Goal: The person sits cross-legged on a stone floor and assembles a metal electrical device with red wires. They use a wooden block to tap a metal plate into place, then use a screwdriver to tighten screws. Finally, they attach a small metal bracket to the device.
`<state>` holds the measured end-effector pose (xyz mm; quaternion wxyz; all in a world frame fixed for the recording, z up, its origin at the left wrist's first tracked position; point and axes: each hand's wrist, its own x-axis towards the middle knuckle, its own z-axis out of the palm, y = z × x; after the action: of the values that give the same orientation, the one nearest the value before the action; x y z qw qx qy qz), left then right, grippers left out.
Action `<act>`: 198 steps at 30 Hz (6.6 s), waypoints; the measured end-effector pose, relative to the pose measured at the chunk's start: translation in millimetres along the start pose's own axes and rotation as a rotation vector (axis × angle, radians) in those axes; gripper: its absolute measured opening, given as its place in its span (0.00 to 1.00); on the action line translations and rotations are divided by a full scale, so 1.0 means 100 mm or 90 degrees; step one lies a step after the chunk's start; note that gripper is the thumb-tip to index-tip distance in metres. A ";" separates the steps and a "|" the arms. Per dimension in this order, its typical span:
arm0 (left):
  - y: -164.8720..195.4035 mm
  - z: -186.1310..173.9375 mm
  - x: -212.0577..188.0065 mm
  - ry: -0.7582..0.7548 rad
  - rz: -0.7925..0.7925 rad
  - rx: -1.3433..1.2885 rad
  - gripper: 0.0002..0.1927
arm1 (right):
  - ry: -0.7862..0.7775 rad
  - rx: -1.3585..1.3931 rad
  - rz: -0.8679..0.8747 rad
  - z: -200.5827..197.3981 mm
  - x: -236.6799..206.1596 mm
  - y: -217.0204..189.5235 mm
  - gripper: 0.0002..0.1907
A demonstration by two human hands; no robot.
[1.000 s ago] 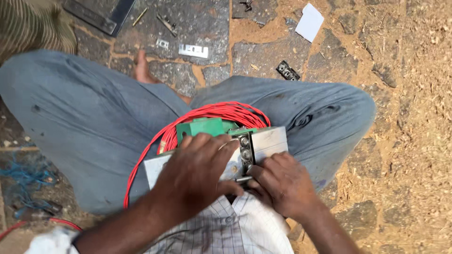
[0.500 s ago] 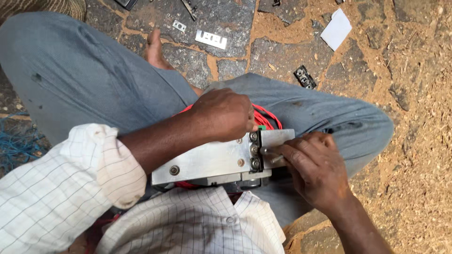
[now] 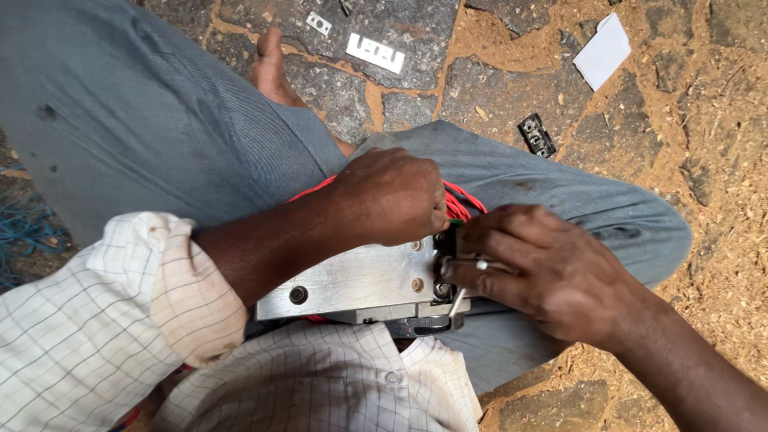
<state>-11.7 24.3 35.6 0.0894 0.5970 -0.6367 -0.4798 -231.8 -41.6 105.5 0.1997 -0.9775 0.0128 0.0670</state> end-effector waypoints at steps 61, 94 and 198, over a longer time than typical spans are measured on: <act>0.28 0.25 0.83 0.348 0.166 -0.435 0.19 | 0.365 0.887 0.395 0.73 0.11 0.17 0.31; -0.47 0.13 0.81 -0.240 0.046 -0.013 0.33 | 0.167 0.091 0.072 0.22 0.24 0.19 0.17; -0.25 0.03 0.20 0.027 0.154 0.027 0.12 | 0.242 0.369 0.491 0.09 -0.04 -0.05 0.10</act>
<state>-2.6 13.3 6.8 0.1471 0.5277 -0.7118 -0.4395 -236.4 -33.8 99.8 0.4170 -0.8012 0.4263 -0.0492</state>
